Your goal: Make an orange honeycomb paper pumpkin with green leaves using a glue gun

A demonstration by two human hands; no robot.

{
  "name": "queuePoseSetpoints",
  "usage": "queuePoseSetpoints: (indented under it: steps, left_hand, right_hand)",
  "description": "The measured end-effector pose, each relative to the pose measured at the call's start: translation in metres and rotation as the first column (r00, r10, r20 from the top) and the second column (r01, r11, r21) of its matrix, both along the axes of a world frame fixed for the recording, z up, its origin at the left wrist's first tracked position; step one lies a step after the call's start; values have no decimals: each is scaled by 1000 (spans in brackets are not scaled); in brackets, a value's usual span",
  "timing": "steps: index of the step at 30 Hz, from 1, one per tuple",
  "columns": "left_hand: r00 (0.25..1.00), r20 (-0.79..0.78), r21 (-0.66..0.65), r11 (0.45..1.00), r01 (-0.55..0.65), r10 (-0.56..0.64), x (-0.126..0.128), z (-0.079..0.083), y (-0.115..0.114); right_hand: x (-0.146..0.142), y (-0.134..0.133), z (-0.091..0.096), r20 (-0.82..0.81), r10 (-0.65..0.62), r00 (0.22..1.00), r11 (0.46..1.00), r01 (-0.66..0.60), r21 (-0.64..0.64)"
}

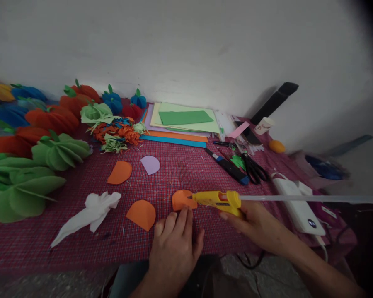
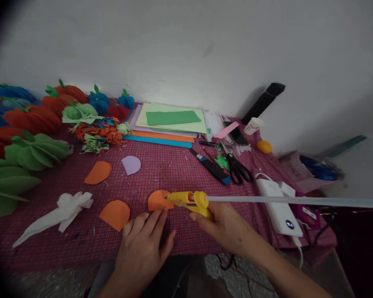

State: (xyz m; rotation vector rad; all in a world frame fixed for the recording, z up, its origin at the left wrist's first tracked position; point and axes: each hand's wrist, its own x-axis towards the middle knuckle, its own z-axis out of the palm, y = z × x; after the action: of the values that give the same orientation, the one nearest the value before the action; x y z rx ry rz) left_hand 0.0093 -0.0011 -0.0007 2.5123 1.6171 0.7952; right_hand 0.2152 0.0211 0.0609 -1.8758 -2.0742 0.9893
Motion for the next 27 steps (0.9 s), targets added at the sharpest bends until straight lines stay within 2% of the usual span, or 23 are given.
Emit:
queuePoseSetpoints:
  steps: [13,18,22,27]
  left_hand:
    - [1000,-4,-5,1000,1,-1,0,1,1]
    - [1000,-10,11,1000,-3,3,0,2,1]
    - [1000,-19,2,1000,2,-2,1,3,1]
    - [1000,-26,6,1000,2,-2,1,4,2]
  right_hand:
    - [-4,10,-2,11,7,1000,998,-8,70]
    - [6,3,0,-29,-38,999,999,37,-33]
    - [10,-5,-1,-166,-100,981,991,83,-108]
    - [8,-7,-6,-248,-156,956,985,132,-107]
